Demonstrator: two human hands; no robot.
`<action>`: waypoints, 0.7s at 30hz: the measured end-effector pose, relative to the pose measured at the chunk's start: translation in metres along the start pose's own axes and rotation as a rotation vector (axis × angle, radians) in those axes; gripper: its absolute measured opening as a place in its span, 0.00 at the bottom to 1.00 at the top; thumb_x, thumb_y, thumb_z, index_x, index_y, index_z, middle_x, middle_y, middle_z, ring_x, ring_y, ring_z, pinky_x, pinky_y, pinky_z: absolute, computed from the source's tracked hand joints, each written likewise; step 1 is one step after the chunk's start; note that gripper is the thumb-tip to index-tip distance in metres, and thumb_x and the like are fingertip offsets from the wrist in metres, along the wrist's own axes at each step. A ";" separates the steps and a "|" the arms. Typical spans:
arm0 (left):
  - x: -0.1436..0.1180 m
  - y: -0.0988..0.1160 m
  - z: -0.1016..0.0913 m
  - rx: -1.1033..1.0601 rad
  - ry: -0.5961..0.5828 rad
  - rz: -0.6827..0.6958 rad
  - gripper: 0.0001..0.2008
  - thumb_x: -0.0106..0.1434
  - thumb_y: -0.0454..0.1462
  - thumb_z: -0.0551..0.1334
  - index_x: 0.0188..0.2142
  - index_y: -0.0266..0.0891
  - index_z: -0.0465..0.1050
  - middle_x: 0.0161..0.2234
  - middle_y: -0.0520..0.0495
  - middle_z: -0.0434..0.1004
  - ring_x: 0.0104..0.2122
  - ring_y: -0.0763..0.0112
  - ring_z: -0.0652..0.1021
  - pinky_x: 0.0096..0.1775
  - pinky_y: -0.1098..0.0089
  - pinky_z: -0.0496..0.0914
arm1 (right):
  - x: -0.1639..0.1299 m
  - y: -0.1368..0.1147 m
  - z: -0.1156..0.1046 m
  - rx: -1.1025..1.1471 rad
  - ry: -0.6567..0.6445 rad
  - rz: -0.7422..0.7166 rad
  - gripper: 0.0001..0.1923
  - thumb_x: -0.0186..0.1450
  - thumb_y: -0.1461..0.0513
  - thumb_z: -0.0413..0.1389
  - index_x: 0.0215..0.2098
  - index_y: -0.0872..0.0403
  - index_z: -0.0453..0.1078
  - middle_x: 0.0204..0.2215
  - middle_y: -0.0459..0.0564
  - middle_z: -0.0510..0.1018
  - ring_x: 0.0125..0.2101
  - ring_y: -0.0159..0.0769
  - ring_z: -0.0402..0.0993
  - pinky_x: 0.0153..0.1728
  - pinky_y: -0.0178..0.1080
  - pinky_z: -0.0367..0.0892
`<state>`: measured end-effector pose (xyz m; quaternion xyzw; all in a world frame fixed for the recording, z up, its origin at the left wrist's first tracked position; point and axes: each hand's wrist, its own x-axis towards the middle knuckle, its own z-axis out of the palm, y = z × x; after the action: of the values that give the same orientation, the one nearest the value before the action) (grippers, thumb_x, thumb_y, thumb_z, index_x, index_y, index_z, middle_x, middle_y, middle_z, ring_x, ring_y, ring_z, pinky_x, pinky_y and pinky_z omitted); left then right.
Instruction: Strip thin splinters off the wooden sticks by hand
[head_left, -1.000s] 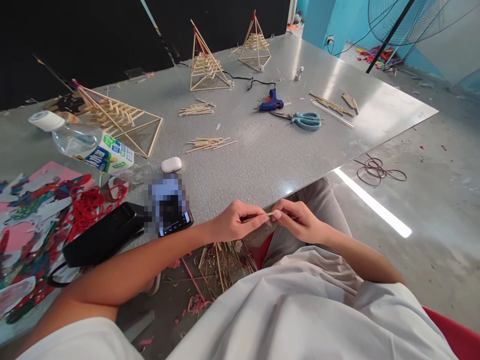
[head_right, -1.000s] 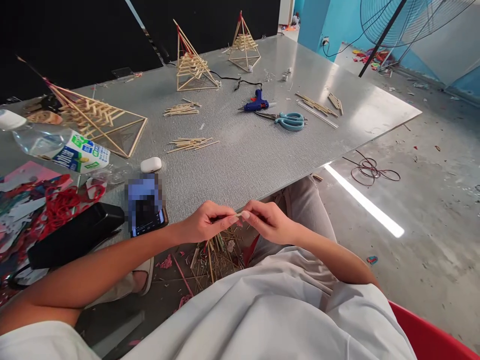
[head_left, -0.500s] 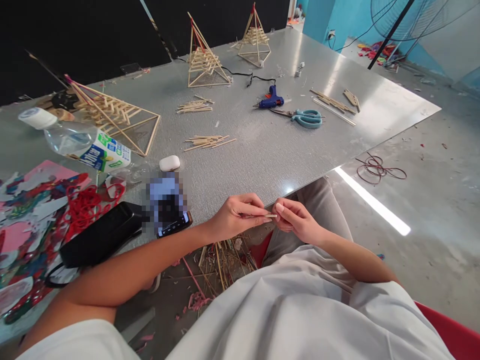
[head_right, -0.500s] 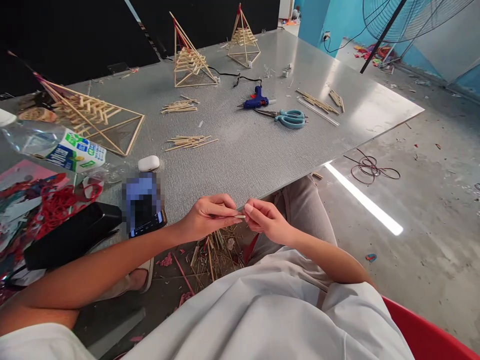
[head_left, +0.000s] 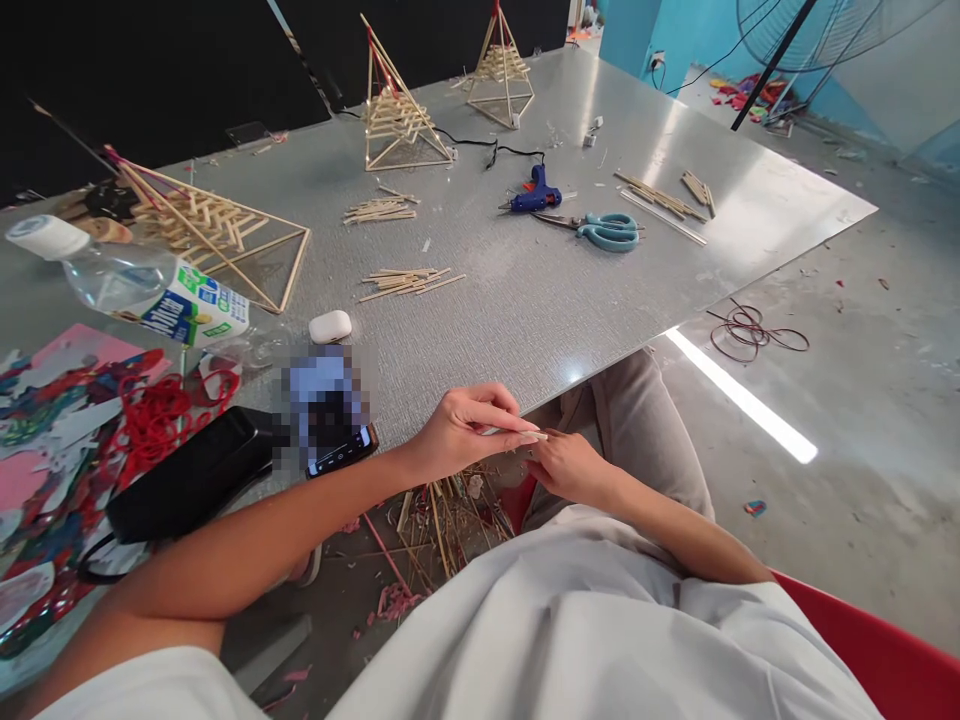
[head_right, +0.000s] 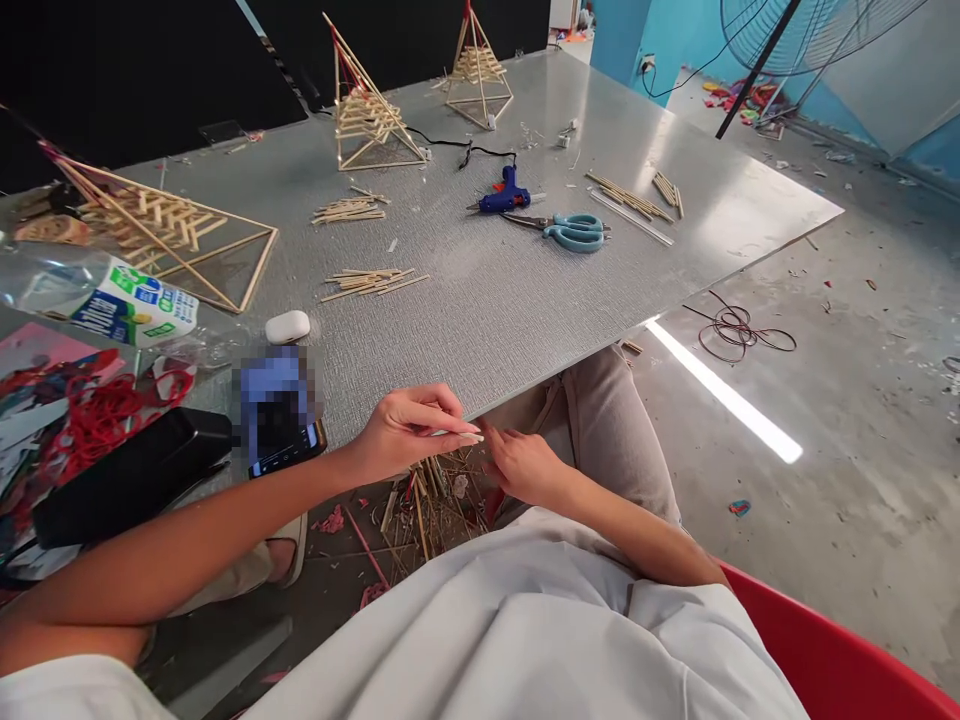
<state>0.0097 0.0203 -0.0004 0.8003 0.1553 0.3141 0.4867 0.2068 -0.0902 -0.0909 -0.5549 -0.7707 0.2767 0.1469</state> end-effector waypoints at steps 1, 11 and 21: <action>0.000 0.001 0.000 0.001 -0.004 -0.012 0.12 0.69 0.46 0.75 0.40 0.40 0.91 0.31 0.46 0.79 0.26 0.78 0.71 0.25 0.75 0.63 | -0.002 0.000 -0.003 -0.028 -0.006 -0.018 0.09 0.79 0.58 0.52 0.44 0.55 0.70 0.32 0.52 0.79 0.30 0.36 0.72 0.30 0.36 0.58; 0.001 0.003 0.001 0.048 -0.041 -0.097 0.12 0.70 0.44 0.73 0.41 0.38 0.91 0.23 0.51 0.73 0.22 0.78 0.68 0.24 0.75 0.60 | -0.014 -0.021 -0.067 0.540 0.157 -0.175 0.19 0.84 0.50 0.43 0.37 0.49 0.59 0.24 0.39 0.64 0.23 0.30 0.56 0.28 0.36 0.55; 0.002 0.007 0.002 -0.017 -0.068 -0.233 0.17 0.70 0.46 0.71 0.36 0.32 0.89 0.23 0.48 0.77 0.22 0.78 0.68 0.23 0.76 0.59 | -0.017 -0.015 -0.070 0.590 0.119 -0.240 0.15 0.83 0.57 0.42 0.43 0.51 0.65 0.28 0.42 0.66 0.27 0.32 0.58 0.32 0.37 0.58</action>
<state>0.0116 0.0165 0.0060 0.7829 0.2282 0.2291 0.5316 0.2381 -0.0907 -0.0246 -0.4086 -0.7072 0.4361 0.3778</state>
